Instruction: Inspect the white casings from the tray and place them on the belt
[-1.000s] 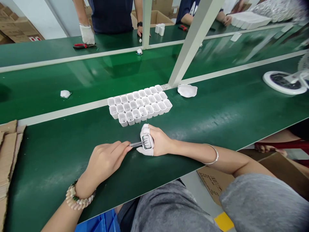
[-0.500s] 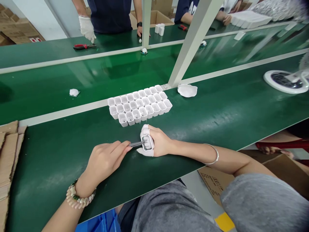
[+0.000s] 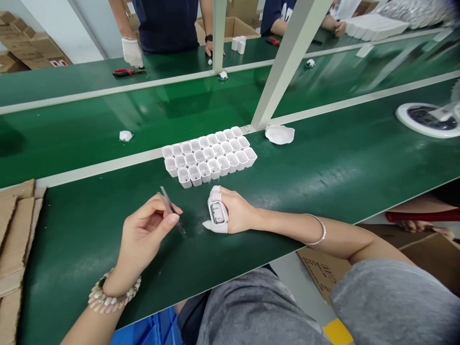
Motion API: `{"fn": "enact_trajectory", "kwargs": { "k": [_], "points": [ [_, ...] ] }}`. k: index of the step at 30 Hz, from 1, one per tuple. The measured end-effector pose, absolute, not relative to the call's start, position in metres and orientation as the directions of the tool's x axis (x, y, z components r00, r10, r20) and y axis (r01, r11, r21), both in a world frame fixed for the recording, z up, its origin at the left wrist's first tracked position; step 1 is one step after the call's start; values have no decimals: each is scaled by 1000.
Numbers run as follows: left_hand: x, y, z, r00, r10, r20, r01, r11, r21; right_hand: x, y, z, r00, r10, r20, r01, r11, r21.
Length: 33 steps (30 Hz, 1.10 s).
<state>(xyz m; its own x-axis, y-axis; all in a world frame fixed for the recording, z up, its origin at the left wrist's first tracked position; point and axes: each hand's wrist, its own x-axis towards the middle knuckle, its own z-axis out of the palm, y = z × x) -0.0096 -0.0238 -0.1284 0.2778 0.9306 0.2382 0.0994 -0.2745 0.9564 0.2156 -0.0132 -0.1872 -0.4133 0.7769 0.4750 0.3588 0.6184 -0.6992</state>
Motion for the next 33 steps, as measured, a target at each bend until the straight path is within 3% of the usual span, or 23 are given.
{"fn": "enact_trajectory", "kwargs": {
  "k": [3, 10, 21, 27, 33],
  "points": [
    [-5, -27, -129, 232, 963, 135, -19, -134, 991, 214, -14, -188, -421, 777, 469, 354, 616, -704],
    [11, -27, -130, 74, 996, 53, -184, -39, 982, 208, -18, -185, -369, 813, 450, 395, 576, -716],
    [16, -32, -135, 67, 997, -26, -202, 39, 979, 205, -20, -186, -251, 802, 542, 333, 597, -730],
    [12, -29, -129, 56, 991, -118, -253, 129, 959, 207, -18, -184, -225, 808, 544, 341, 588, -733],
    [16, -33, -132, 93, 988, -120, -257, 141, 956, 205, -19, -186, -236, 790, 566, 342, 613, -712]
  ]
}}
